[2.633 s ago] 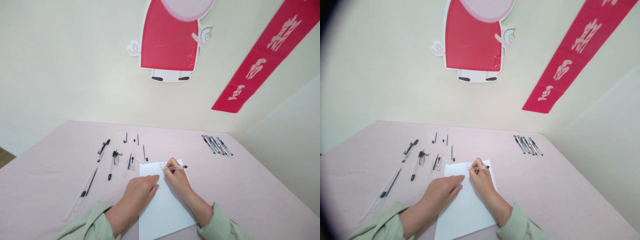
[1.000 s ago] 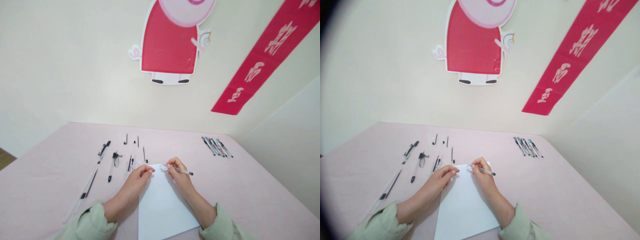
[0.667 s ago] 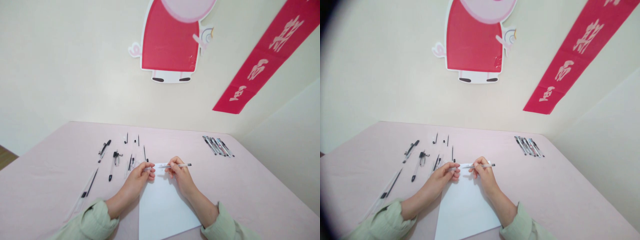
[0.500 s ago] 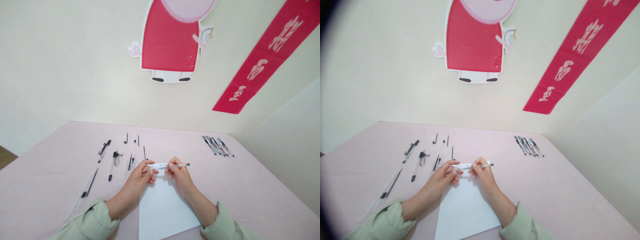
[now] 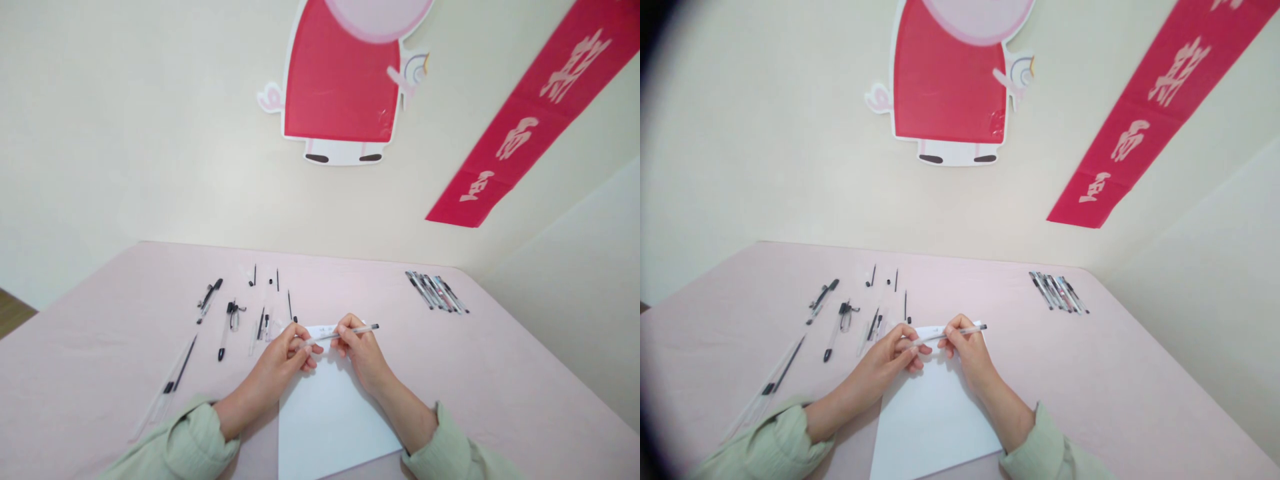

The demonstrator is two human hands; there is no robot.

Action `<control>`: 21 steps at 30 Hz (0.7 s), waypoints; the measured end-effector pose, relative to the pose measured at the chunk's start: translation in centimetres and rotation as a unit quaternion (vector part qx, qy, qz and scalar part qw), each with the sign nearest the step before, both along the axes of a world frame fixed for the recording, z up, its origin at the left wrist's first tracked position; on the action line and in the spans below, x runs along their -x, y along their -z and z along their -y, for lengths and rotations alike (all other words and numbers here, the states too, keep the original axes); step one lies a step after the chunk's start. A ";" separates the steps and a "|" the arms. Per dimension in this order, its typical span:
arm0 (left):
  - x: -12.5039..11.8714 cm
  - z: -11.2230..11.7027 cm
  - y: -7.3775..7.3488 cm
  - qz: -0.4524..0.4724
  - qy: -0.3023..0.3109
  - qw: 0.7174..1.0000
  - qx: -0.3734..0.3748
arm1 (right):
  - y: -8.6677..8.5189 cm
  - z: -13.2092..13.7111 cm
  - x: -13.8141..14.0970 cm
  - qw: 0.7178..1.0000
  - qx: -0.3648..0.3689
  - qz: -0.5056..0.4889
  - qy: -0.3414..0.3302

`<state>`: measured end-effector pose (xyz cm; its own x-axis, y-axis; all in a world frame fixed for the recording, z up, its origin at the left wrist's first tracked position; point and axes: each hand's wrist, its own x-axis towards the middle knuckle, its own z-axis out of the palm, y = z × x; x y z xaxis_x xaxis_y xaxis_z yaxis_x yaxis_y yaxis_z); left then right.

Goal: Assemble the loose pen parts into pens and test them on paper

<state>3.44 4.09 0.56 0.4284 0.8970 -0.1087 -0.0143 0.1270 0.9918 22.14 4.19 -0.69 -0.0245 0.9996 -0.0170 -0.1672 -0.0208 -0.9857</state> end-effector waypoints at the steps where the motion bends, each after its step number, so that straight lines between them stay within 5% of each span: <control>1: 0.0 0.0 0.0 -0.002 -0.002 1.000 -0.005 | 0.0 0.0 0.0 1.000 0.001 -0.001 -0.001; 21: 0.1 -0.2 -0.1 -0.088 0.012 0.992 -0.087 | -0.7 -0.1 -0.1 0.998 0.013 -0.060 0.006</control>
<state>3.36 4.28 0.61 0.4372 0.8989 -0.0275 0.1618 -0.0485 0.9856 22.23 4.25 -0.03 -0.0157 0.9991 -0.0399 -0.2839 -0.0427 -0.9579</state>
